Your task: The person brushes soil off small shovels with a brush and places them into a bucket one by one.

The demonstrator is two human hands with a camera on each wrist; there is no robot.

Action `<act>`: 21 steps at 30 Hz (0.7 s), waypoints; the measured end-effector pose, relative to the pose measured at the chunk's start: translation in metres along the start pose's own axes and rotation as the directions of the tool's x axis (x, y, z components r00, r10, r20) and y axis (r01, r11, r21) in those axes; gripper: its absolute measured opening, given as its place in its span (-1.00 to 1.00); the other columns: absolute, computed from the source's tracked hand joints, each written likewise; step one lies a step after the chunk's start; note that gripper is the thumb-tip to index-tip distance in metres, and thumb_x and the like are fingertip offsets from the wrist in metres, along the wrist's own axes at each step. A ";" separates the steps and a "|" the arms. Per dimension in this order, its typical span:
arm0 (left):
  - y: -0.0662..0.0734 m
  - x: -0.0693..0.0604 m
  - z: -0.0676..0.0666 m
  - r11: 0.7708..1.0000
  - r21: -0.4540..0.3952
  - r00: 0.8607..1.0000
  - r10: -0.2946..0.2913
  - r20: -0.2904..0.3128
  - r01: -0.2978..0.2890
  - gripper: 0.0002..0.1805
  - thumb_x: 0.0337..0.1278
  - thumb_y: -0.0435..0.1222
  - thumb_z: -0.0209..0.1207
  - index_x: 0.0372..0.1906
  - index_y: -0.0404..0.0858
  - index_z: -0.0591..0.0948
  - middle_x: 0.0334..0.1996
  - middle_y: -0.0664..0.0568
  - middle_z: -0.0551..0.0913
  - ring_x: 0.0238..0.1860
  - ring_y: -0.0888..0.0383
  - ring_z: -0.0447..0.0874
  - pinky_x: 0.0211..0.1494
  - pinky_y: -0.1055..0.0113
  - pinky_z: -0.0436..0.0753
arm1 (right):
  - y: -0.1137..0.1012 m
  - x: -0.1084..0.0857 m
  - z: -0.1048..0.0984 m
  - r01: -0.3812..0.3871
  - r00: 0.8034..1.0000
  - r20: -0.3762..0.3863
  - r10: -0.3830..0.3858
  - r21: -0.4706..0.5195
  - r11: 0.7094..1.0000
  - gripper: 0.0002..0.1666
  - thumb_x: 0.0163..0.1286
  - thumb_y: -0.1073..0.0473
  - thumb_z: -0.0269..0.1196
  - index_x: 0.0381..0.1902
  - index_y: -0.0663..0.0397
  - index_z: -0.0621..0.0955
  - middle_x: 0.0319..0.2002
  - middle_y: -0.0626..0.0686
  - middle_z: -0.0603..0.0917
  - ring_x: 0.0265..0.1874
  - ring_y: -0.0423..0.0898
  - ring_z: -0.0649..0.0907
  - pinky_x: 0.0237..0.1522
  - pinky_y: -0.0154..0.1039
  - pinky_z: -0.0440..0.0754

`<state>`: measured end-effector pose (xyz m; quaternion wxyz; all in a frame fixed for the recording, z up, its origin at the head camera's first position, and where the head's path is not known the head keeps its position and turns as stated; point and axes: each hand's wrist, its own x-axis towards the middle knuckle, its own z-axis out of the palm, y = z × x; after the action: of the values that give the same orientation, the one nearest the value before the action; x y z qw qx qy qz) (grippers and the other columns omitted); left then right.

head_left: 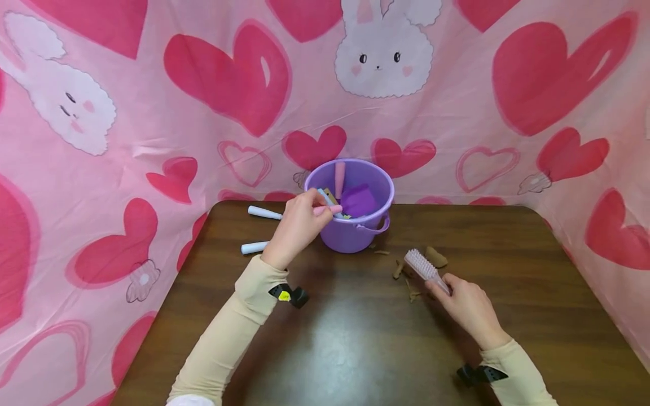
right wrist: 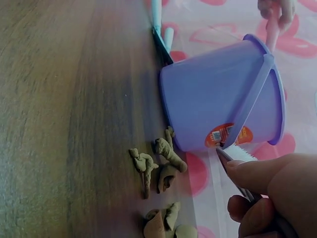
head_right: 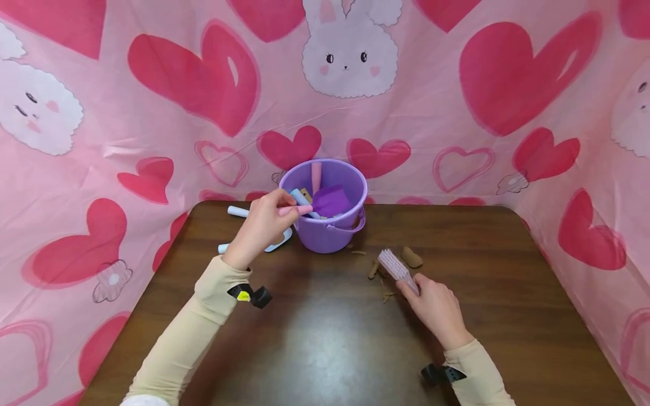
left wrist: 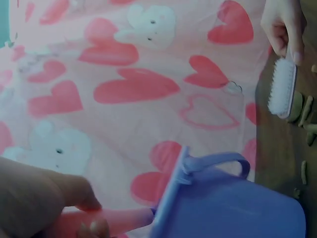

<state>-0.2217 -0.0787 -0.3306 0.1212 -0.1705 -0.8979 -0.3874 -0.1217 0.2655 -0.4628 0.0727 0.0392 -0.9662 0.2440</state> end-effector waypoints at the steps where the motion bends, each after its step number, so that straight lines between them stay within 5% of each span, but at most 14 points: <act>1: -0.002 0.001 0.003 1.000 -0.012 1.000 -0.010 -0.014 0.010 -0.90 0.29 -0.29 0.25 -0.22 -0.26 0.65 -0.27 -0.05 0.78 -0.12 -0.01 0.76 -0.08 0.13 0.65 | 0.000 -0.001 0.001 -0.001 1.000 0.000 0.001 0.002 1.000 -0.57 0.47 -0.08 0.34 -0.46 0.03 0.48 -0.62 -0.04 0.41 -0.63 -0.07 0.39 -0.55 -0.15 0.29; 7: -0.016 0.007 0.020 0.999 -0.026 0.997 0.031 -0.065 -0.033 -0.93 0.30 -0.31 0.31 -0.24 -0.20 0.65 -0.31 -0.01 0.74 -0.22 0.04 0.70 -0.08 0.16 0.63 | -0.001 -0.003 0.008 0.015 1.000 0.001 -0.015 0.022 1.000 -0.57 0.46 -0.05 0.36 -0.48 0.01 0.45 -0.64 -0.07 0.37 -0.65 -0.10 0.37 -0.56 -0.17 0.27; 14: -0.033 0.008 0.024 0.998 0.014 0.986 0.066 -0.155 -0.064 -0.79 0.31 -0.37 0.24 -0.05 -0.38 0.71 -0.29 -0.20 0.62 -0.20 -0.11 0.60 -0.10 0.05 0.55 | -0.002 -0.002 0.009 0.057 0.998 0.002 -0.057 0.024 0.998 -0.59 0.44 -0.06 0.38 -0.47 -0.04 0.47 -0.64 -0.11 0.37 -0.66 -0.16 0.35 -0.59 -0.22 0.25; 18: -0.055 0.004 0.020 0.997 -0.027 0.964 0.063 -0.256 -0.073 -0.80 0.33 -0.37 0.22 -0.08 -0.41 0.71 -0.27 -0.24 0.63 -0.21 -0.16 0.64 -0.08 0.01 0.56 | -0.003 0.000 0.009 0.074 0.997 0.007 -0.074 0.029 0.997 -0.56 0.43 -0.07 0.39 -0.50 -0.06 0.44 -0.65 -0.14 0.31 -0.68 -0.18 0.32 -0.60 -0.25 0.22; 21: -0.078 0.000 0.015 0.998 -0.027 0.960 0.051 -0.274 -0.060 -0.86 0.32 -0.39 0.24 -0.15 -0.39 0.72 -0.29 -0.22 0.65 -0.21 -0.18 0.63 -0.06 0.02 0.54 | -0.002 -0.002 0.008 0.076 0.997 0.006 -0.077 0.035 0.996 -0.56 0.43 -0.08 0.39 -0.50 -0.07 0.44 -0.66 -0.15 0.30 -0.69 -0.19 0.30 -0.60 -0.26 0.20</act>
<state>-0.2543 -0.1172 -0.3916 0.2516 -0.1426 -0.8605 -0.4194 -0.1203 0.2597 -0.4688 0.0778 0.0782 -0.9599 0.2577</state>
